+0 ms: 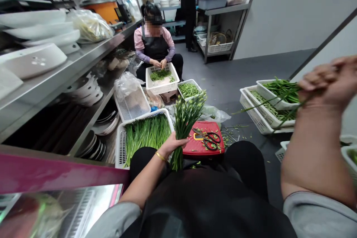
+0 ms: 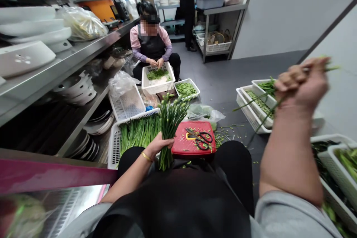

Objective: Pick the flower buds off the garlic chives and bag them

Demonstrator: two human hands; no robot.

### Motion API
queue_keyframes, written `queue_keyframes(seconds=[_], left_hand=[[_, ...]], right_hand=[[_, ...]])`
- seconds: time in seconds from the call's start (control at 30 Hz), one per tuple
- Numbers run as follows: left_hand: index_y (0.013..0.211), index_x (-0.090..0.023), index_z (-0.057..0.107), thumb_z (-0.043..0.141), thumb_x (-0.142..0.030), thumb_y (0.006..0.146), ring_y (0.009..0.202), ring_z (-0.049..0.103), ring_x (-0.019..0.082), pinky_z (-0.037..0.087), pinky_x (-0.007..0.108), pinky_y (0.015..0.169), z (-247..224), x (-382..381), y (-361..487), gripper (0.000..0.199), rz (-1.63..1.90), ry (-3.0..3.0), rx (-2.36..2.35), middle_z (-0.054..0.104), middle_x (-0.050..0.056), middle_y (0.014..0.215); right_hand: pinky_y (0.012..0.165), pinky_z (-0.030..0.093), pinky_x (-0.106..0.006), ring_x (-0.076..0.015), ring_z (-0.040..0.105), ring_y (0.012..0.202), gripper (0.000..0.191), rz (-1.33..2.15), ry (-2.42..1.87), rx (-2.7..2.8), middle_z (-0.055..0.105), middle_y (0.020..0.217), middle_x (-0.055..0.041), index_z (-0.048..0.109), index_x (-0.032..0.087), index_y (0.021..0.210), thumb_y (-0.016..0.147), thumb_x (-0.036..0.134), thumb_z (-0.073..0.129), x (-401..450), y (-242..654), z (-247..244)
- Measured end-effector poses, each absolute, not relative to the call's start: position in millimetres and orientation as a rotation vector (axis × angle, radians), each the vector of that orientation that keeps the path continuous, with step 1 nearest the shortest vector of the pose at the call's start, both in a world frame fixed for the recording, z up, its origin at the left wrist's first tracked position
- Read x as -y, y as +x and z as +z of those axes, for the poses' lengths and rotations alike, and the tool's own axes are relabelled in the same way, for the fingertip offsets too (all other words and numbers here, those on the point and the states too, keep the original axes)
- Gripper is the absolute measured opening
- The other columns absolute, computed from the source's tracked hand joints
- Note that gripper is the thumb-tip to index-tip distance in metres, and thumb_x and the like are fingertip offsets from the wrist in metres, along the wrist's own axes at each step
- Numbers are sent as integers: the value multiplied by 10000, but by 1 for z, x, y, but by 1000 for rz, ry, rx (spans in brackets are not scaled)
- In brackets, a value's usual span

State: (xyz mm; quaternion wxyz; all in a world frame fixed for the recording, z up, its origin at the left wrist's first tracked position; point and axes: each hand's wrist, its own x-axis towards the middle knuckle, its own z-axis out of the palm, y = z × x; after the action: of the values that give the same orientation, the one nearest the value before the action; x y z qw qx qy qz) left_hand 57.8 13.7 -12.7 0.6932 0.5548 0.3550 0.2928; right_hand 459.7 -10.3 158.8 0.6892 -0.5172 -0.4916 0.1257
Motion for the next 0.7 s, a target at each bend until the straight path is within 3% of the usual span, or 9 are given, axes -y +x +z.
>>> queue_keyframes(seconds=[0.1,0.2,0.27,0.43,0.6,0.7], left_hand=[[821,-113,580,835,-476,548,391,411,72,302,225,447,-11,-14,58,521,624,1120,-658,464,-66,438],[811,-121,564,843,-455,547,375,404,69,313,227,441,-9,-14,60,509,596,1076,-571,475,-64,429],[805,-120,561,840,-437,561,379,415,73,321,228,443,-9,-13,59,487,584,1088,-567,490,-56,431],[790,-119,564,843,-422,550,381,453,93,327,230,442,-14,-10,51,477,549,1107,-585,516,-41,422],[754,-135,552,843,-408,535,356,412,74,332,233,429,-16,-13,46,455,568,1014,-526,499,-58,428],[749,-136,548,845,-407,526,352,396,66,315,228,426,-16,-15,49,459,571,980,-487,490,-61,433]], right_hand=[[398,64,-273,-61,97,388,542,722,-999,850,158,460,99,516,269,713,543,731,740,-7,406,131],[375,41,-245,-28,109,359,637,1105,-1003,883,194,427,138,608,199,809,437,666,829,-23,339,104],[361,59,-230,-19,139,341,632,1231,-967,908,227,400,139,619,171,771,417,643,845,-31,304,96],[351,83,-231,-20,178,340,436,1002,-914,848,257,378,114,564,184,575,497,498,855,-38,301,108],[335,85,-252,-40,126,336,334,714,-826,703,189,408,123,525,236,614,620,454,777,-32,371,128],[334,73,-242,-32,128,328,394,837,-917,788,194,398,131,567,214,642,576,518,808,-24,369,121]])
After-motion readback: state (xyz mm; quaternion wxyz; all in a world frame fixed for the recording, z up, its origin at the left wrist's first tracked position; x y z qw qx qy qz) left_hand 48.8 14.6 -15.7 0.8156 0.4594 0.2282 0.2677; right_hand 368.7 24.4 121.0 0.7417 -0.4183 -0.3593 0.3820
